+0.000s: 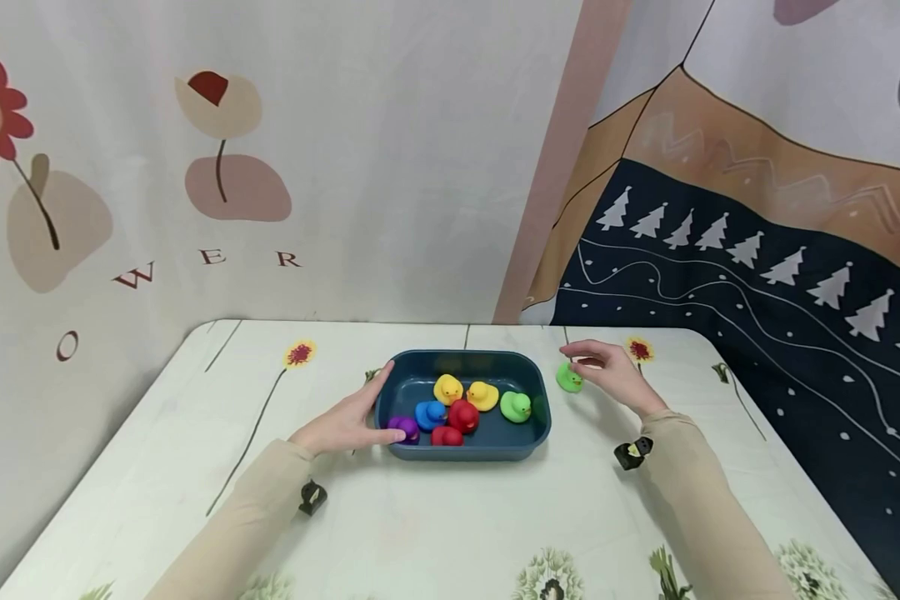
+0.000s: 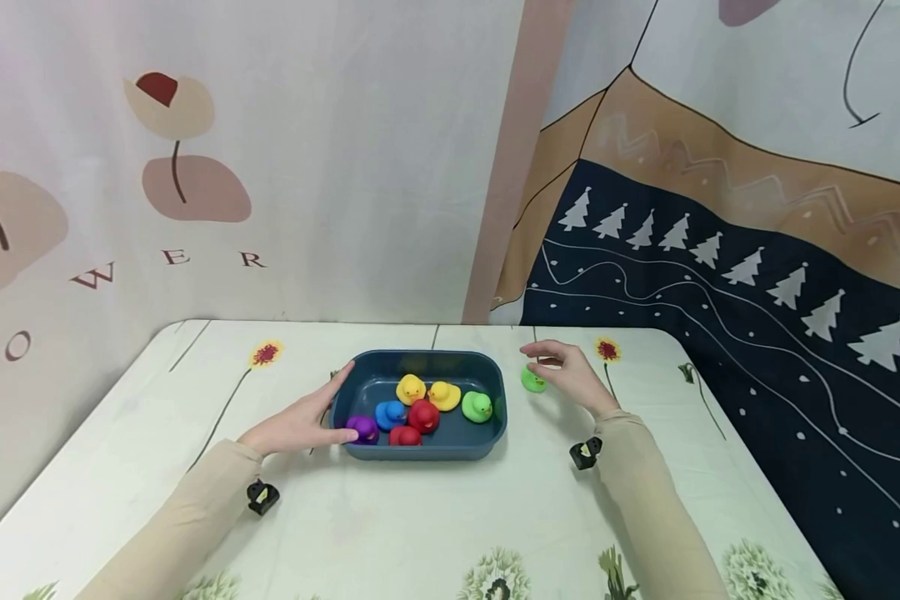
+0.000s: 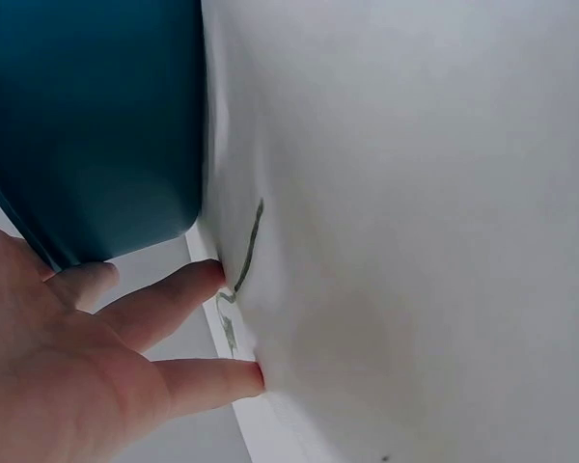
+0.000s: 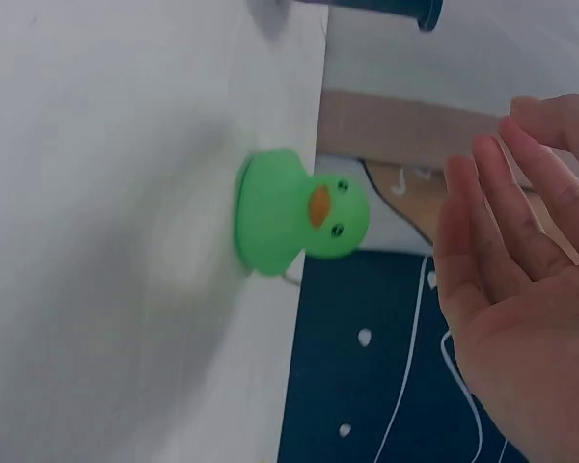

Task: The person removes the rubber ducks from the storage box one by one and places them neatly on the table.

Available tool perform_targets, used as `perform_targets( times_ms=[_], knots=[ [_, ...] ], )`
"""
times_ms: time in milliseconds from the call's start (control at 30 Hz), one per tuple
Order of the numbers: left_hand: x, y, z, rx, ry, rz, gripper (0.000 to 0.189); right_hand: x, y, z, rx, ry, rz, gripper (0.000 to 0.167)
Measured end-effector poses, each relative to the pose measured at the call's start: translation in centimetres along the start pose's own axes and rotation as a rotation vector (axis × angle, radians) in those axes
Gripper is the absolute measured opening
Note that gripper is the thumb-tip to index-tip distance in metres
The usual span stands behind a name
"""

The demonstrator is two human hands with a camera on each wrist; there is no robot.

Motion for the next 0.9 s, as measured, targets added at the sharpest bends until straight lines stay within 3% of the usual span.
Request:
perform_targets(
  times_ms=[500, 900],
  knots=[
    [0.0, 0.1, 0.0, -0.003, -0.001, 0.015, 0.106, 3.0, -3.6, -0.7, -0.129, -0.095, -0.084, 0.028],
    [0.1, -0.1, -0.1, -0.003, 0.002, 0.014, 0.107, 6.0, -5.6, -0.4, -0.161, -0.162, -0.103, 0.028]
  ],
)
Point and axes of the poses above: each hand's wrist, its own z-axis away from the middle knuckle, its own x-axis out of the palm, y = z × x, the point moved 7 cm from there along -z, towards the middle knuckle, and after that the axes turned 6 degrees about -x, right-handed, at the moved point
